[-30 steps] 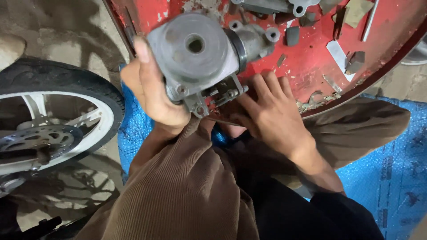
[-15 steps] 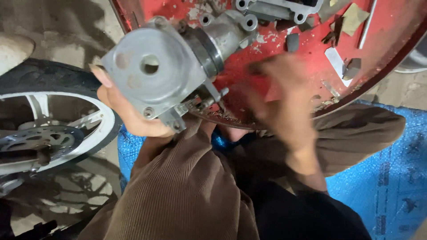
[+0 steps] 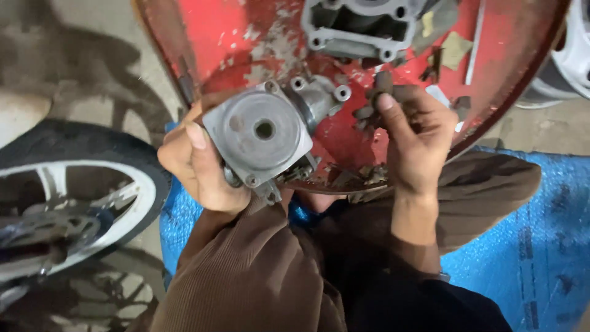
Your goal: The person scrubs a cylindrical mechanical part with a small abrasive block while sitting on a blue tarp. They rotate the part to clean different sides and then use a metal file to scrape the surface of the component.
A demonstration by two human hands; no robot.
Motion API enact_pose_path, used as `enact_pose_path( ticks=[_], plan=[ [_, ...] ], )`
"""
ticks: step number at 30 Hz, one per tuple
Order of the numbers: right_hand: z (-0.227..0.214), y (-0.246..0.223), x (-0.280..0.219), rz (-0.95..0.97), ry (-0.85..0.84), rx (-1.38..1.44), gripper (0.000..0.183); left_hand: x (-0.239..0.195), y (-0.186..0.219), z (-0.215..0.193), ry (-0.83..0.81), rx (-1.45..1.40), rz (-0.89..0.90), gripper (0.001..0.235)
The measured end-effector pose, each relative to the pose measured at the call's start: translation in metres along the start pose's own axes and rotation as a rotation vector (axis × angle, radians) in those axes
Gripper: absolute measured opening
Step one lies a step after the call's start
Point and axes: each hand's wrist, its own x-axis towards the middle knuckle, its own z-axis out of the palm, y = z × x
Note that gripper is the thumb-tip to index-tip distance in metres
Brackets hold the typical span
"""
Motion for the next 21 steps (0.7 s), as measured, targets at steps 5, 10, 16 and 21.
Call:
enact_pose_path(
  ticks=[5, 10, 16, 21],
  plan=[
    [-0.020, -0.006, 0.004, 0.051, -0.003, 0.251, 0.007, 0.002, -0.003, 0.008, -0.095, 0.022, 0.064, 0.057],
    [-0.042, 0.008, 0.007, -0.040, 0.007, 0.169, 0.025, 0.005, 0.000, 0.016, -0.123, 0.032, 0.036, 0.061],
    [-0.046, -0.020, 0.011, -0.352, 0.022, -0.684, 0.035, 0.007, -0.002, 0.021, -0.212, 0.112, 0.063, 0.054],
    [-0.045, -0.039, -0.008, -0.246, -0.421, -0.912, 0.029, 0.011, 0.000, 0.029, -0.182, 0.099, 0.043, 0.058]
  ],
)
